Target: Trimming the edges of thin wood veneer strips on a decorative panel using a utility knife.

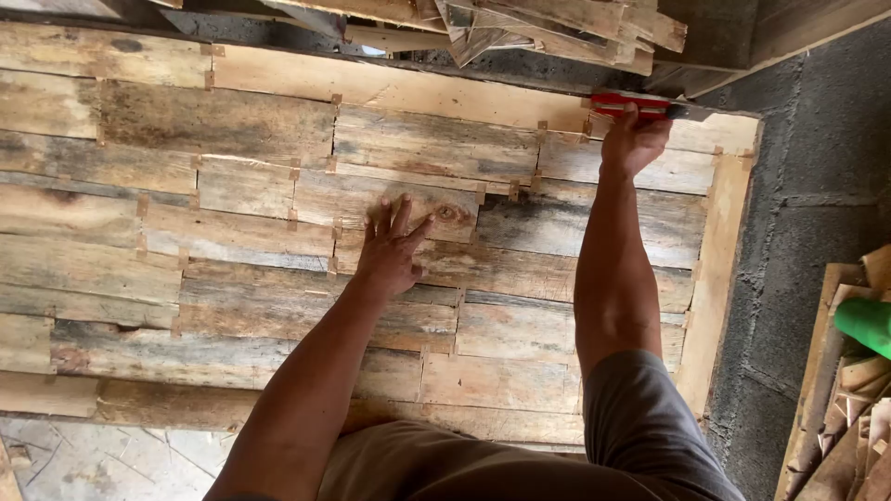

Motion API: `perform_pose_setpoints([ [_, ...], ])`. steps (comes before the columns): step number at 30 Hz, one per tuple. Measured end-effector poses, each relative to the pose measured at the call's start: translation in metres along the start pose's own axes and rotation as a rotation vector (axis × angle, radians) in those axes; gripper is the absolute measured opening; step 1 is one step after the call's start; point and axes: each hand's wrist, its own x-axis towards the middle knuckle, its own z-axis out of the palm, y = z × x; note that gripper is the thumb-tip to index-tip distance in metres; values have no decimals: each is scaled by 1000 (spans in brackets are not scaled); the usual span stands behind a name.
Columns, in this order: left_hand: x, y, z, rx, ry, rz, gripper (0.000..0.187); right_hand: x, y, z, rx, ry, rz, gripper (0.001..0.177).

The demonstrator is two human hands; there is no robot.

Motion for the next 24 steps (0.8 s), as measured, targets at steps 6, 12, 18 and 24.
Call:
perform_pose_setpoints([
  [6,0,4,-7,20,-54,-30,101,3,-5,-22,123,16,53,29],
  [12,-2,5,-9,0,-51,-27,100,-13,-20,-28,-89,-161,288,25],
  [18,-3,5,-8,-2,-46,-27,101,-20,-23,-31,-182,-168,119,18],
  [24,0,5,-5,-6,-19,-36,98,-18,24,-38,-126,-159,-95,19],
])
